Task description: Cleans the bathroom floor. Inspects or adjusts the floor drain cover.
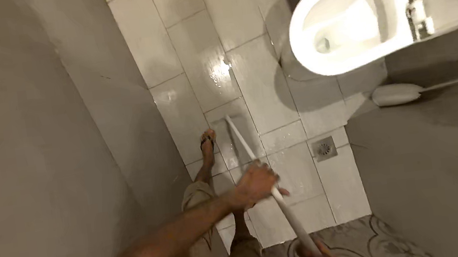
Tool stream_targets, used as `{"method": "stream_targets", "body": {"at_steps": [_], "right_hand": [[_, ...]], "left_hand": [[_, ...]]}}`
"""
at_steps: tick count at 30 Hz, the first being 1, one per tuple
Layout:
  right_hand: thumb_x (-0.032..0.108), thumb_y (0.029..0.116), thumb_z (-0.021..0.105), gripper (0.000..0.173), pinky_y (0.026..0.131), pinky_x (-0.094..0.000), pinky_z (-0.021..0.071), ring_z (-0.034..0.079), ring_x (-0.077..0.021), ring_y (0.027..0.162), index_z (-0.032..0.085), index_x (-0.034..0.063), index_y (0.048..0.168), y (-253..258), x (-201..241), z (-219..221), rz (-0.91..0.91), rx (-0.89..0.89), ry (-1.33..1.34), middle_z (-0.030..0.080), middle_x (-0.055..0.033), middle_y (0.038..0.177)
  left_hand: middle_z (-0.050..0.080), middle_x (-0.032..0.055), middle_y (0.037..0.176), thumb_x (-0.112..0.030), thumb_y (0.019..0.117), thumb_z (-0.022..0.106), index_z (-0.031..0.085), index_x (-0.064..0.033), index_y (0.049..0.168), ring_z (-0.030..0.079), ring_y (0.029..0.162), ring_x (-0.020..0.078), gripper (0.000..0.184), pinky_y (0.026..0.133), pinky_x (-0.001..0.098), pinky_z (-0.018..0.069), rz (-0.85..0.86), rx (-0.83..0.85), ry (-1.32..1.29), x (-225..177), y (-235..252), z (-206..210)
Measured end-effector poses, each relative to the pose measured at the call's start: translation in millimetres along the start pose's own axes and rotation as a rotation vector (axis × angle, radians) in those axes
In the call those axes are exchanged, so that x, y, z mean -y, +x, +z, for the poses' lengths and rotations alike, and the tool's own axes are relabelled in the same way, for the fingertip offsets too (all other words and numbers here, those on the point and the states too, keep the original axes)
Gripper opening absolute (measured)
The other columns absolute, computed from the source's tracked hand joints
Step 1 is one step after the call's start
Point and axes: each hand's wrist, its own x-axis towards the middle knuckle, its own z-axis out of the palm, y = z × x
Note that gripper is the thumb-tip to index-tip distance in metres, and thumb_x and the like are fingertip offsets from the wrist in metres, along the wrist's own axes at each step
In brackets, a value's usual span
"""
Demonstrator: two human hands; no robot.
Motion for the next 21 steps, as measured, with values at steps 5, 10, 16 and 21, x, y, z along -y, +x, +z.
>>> {"method": "stream_targets", "body": {"at_steps": [5, 10, 16, 21], "right_hand": [[0.029, 0.112, 0.033, 0.032, 0.043, -0.0129, 0.0434, 0.05, 0.0005, 0.049, 0.058, 0.0108, 0.122, 271.0, -25.1, 129.0, -0.072, 0.301, 0.067, 0.066, 0.0001, 0.085], [0.025, 0.1087, 0.049, 0.016, 0.043, -0.0146, 0.0446, 0.053, -0.004, 0.054, 0.055, 0.0156, 0.119, 384.6, -36.7, 228.3, 0.021, 0.305, 0.383, 0.063, -0.0043, 0.105], [0.02, 0.1096, 0.04, 0.022, 0.044, -0.0127, 0.0458, 0.053, -0.0039, 0.05, 0.054, 0.0043, 0.113, 241.5, -27.9, 208.1, 0.092, 0.219, 0.602, 0.06, -0.0056, 0.086], [0.021, 0.1106, 0.038, 0.026, 0.046, -0.012, 0.0449, 0.051, -0.0028, 0.05, 0.056, 0.0026, 0.108, 117.6, -38.7, 125.4, 0.07, 0.171, 0.586, 0.06, -0.0049, 0.088]], "left_hand": [[0.063, 0.0226, 0.132, -0.051, 0.0915, 0.073, 0.069, -0.0032, 0.124, 0.056, 0.13, 0.0408, 0.058, 0.11, 0.0574, 0.044, -0.211, -0.331, 0.176, 257.8, 4.9, -118.2], [0.038, 0.0205, 0.161, -0.049, 0.0834, 0.083, 0.062, -0.0086, 0.136, 0.026, 0.154, 0.0415, 0.069, 0.115, 0.0607, 0.0384, -0.437, -0.162, 0.162, 375.7, 7.1, -197.2], [0.061, 0.0185, 0.133, -0.045, 0.0814, 0.084, 0.072, -0.0085, 0.112, 0.048, 0.138, 0.0389, 0.05, 0.107, 0.0562, 0.0476, -0.175, -0.228, -0.082, 297.4, -7.7, -159.0], [0.063, 0.0185, 0.128, -0.034, 0.0811, 0.087, 0.073, -0.0108, 0.114, 0.045, 0.14, 0.0384, 0.042, 0.113, 0.0537, 0.0421, -0.153, -0.069, -0.149, 163.5, -15.7, -74.4]]}}
